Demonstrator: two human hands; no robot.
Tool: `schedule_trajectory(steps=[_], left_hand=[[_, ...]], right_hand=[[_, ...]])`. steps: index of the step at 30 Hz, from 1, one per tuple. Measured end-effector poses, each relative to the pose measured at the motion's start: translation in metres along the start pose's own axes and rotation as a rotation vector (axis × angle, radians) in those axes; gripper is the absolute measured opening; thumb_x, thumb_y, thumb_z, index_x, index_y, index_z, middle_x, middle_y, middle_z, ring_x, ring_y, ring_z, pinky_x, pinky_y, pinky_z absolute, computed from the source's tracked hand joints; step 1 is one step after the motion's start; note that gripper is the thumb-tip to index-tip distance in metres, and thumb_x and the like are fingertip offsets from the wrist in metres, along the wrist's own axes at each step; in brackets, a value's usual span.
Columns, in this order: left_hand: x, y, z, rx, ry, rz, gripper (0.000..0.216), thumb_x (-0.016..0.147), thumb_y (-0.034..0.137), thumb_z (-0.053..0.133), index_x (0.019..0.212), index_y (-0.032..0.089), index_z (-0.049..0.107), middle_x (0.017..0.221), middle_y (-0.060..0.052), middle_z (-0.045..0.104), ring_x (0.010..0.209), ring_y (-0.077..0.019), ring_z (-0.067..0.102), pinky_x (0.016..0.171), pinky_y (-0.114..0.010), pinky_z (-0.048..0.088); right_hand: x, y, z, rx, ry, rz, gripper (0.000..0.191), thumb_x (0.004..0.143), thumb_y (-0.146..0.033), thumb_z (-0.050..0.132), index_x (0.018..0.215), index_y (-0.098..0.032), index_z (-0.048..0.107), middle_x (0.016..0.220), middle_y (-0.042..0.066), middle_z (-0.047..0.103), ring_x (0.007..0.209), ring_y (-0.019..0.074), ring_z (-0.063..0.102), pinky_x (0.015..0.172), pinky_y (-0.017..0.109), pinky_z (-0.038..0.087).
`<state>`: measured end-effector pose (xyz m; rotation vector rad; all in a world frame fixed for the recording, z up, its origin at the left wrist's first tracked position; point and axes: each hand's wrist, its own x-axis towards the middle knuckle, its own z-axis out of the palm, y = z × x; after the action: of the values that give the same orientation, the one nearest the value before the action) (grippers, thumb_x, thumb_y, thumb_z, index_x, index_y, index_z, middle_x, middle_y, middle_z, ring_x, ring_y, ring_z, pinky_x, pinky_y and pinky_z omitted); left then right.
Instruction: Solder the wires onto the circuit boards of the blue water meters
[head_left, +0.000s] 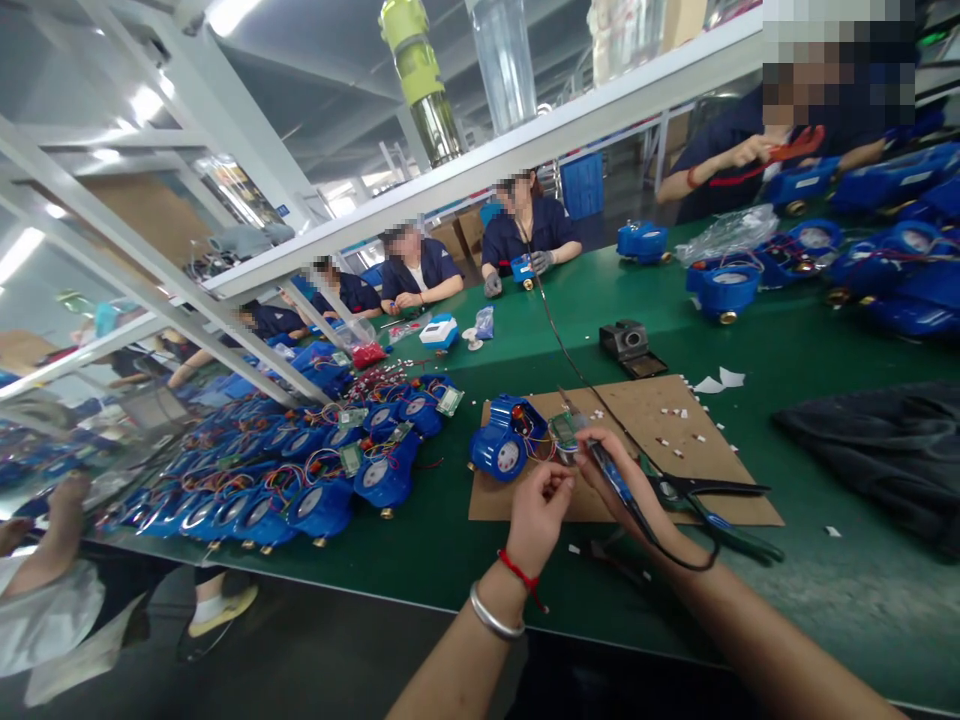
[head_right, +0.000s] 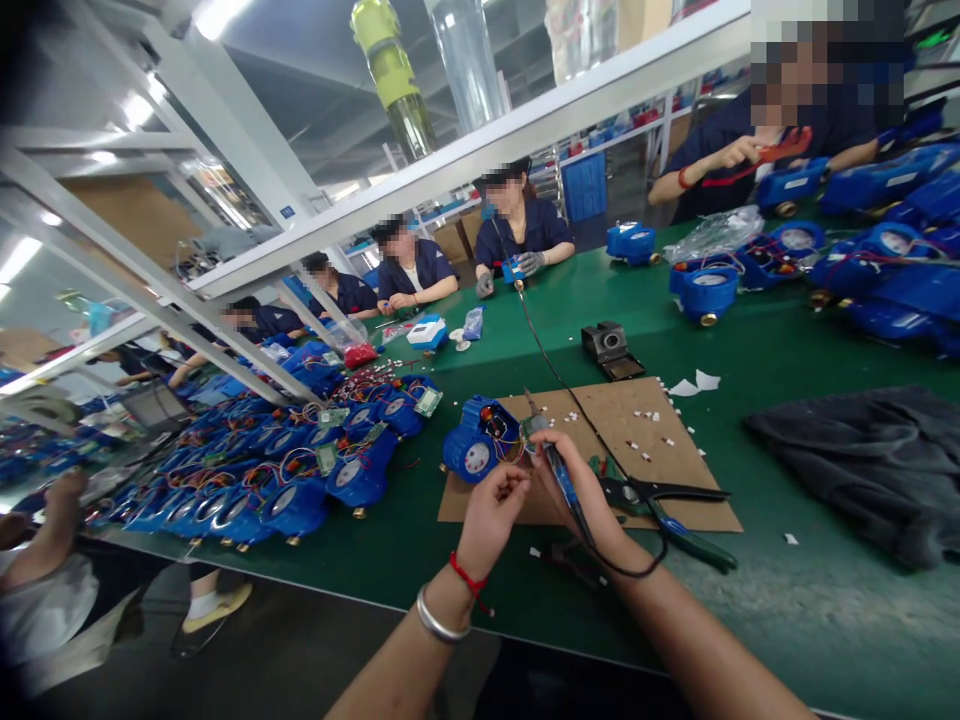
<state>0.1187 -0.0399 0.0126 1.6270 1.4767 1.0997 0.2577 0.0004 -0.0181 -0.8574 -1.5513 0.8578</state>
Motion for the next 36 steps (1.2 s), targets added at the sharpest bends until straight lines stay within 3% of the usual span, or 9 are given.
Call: schedule_trajectory(steps=[5,10,14,18,24,30,36], left_hand=[[0.005,-0.007,-0.002,0.027,0.046,-0.016,0.009,0.086,0.023,0.057,0.084,0.017,0.063,0.075,0.0,0.061,0.071,-0.0137,0.055,0.066,-0.024,0.042],[0.018,-0.024,-0.007,0.107,0.132,0.028,0.009,0.088,0.024,0.056,0.086,0.017,0.062,0.077,-0.001,0.061,0.07,-0.0144,0.054,0.065,-0.026,0.041],[0.037,-0.035,-0.008,0.265,0.188,0.146,0.006,0.087,0.019,0.058,0.081,0.018,0.06,0.079,-0.002,0.057,0.07,-0.0147,0.052,0.064,-0.027,0.04],[0.054,-0.044,-0.003,0.27,0.183,0.222,0.008,0.085,0.012,0.057,0.08,0.018,0.057,0.099,-0.006,0.06,0.073,-0.0138,0.054,0.066,-0.027,0.043],[0.061,-0.06,0.007,0.24,0.161,0.182,0.01,0.086,0.009,0.054,0.083,0.018,0.055,0.104,-0.006,0.064,0.07,-0.0122,0.054,0.066,-0.027,0.044],[0.061,-0.066,0.007,0.141,0.158,0.171,0.009,0.088,0.011,0.053,0.083,0.018,0.054,0.105,-0.007,0.063,0.08,-0.014,0.058,0.067,-0.026,0.047],[0.061,-0.067,0.008,0.132,0.166,0.159,0.01,0.087,0.01,0.054,0.082,0.019,0.053,0.106,-0.006,0.063,0.084,-0.0143,0.058,0.071,-0.027,0.048]], right_hand=[[0.008,-0.004,-0.008,0.006,0.054,0.012,0.023,0.09,-0.026,0.053,0.113,-0.025,0.05,0.099,0.004,0.056,0.086,0.0182,0.058,0.08,0.033,0.048],[0.026,0.013,-0.019,-0.114,0.095,-0.001,0.029,0.09,-0.028,0.053,0.118,-0.026,0.048,0.099,0.004,0.057,0.081,0.0183,0.059,0.077,0.034,0.05],[0.034,0.032,-0.017,-0.29,0.021,-0.101,0.036,0.091,-0.023,0.048,0.127,-0.028,0.046,0.109,0.007,0.057,0.098,0.0231,0.06,0.09,0.041,0.048],[0.035,0.043,-0.008,-0.344,-0.039,-0.141,0.04,0.092,-0.018,0.045,0.131,-0.028,0.045,0.117,0.009,0.055,0.1,0.0233,0.06,0.092,0.044,0.049],[0.028,0.028,-0.014,-0.356,0.028,-0.132,0.037,0.092,-0.02,0.053,0.128,-0.027,0.052,0.116,0.007,0.063,0.11,0.0236,0.059,0.097,0.042,0.047],[0.008,0.01,-0.031,-0.208,0.221,0.076,0.04,0.091,-0.028,0.057,0.13,-0.026,0.052,0.102,0.006,0.068,0.093,0.0222,0.065,0.084,0.04,0.052],[0.0,0.022,-0.033,0.022,0.384,0.124,0.025,0.083,-0.027,0.068,0.106,-0.024,0.058,0.072,0.0,0.063,0.061,0.0162,0.06,0.055,0.029,0.048]])
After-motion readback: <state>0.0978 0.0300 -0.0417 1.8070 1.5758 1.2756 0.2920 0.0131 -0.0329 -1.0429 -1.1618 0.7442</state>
